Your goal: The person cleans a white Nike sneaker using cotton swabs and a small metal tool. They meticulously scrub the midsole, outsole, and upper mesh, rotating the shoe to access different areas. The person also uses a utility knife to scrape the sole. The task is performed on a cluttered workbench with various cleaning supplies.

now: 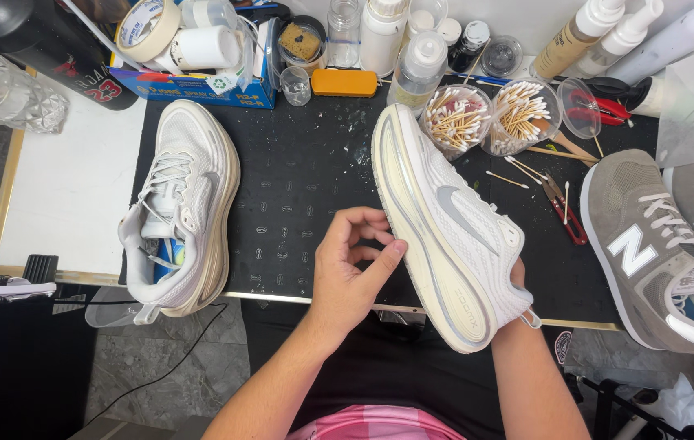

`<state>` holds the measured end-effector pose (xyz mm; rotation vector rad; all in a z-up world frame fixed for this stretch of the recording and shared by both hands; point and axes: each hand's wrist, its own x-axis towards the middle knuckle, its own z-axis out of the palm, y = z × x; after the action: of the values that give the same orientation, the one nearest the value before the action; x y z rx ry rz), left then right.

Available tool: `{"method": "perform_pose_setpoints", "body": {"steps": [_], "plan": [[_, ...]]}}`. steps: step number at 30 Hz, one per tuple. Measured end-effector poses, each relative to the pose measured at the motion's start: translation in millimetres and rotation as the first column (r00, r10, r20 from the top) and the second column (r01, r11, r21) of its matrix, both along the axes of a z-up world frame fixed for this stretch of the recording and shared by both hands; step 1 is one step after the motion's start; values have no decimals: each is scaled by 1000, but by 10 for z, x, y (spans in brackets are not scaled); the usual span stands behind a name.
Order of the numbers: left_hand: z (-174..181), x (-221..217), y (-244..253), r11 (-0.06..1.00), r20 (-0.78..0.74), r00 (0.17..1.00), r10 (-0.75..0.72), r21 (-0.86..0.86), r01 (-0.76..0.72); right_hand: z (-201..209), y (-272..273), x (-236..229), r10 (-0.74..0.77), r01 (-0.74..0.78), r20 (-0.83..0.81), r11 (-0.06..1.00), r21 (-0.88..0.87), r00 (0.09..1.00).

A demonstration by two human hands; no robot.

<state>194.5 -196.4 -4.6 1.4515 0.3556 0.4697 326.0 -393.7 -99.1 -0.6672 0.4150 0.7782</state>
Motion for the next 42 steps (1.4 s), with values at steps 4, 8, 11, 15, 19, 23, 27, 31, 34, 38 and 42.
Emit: {"method": "perform_pose_setpoints", "body": {"steps": [4, 8, 11, 15, 19, 23, 27, 31, 34, 38, 42], "plan": [[35, -29, 73, 945, 32, 992, 125, 300, -129, -95, -24, -10, -66, 62, -60, 996, -59, 996], [36, -114, 100, 885, 91, 989, 121, 441, -149, -109, -64, -32, -49, 48, -41, 998, -33, 998], [33, -192, 44, 881, 108, 992, 70, 459, -112, -43, -41, -44, -40, 37, -40, 998, -58, 998], [12, -225, -77, 931, 84, 996, -30, 366, -3, -49, -48, -52, -22, 22, 5, 1000, -21, 1000], [33, -224, -73, 942, 72, 994, -87, 330, 59, -90, -49, -34, -36, 37, 11, 999, -26, 999], [269, -213, 139, 556, 63, 997, -49, 831, -25, -196, -133, -6, 4, 9, 98, 991, -135, 995], [648, -222, 374, 261, -157, 974, -163, 945, 196, -479, -253, 229, 283, -147, 343, 917, -371, 896], [804, -119, 455, 165, -330, 909, -256, 911, 377, -470, -83, 441, 533, -357, 411, 829, -431, 740], [806, -91, 448, 238, -350, 891, -287, 875, 421, -325, 198, 521, 568, -302, 822, 792, -531, 45], [796, -130, 521, 377, -442, 895, -59, 821, 430, -151, 730, 577, 488, -441, 240, 869, -226, 839], [769, -182, 598, 541, -538, 823, 182, 754, 373, 413, 461, 459, 763, 68, 541, 556, -828, 353]]}}
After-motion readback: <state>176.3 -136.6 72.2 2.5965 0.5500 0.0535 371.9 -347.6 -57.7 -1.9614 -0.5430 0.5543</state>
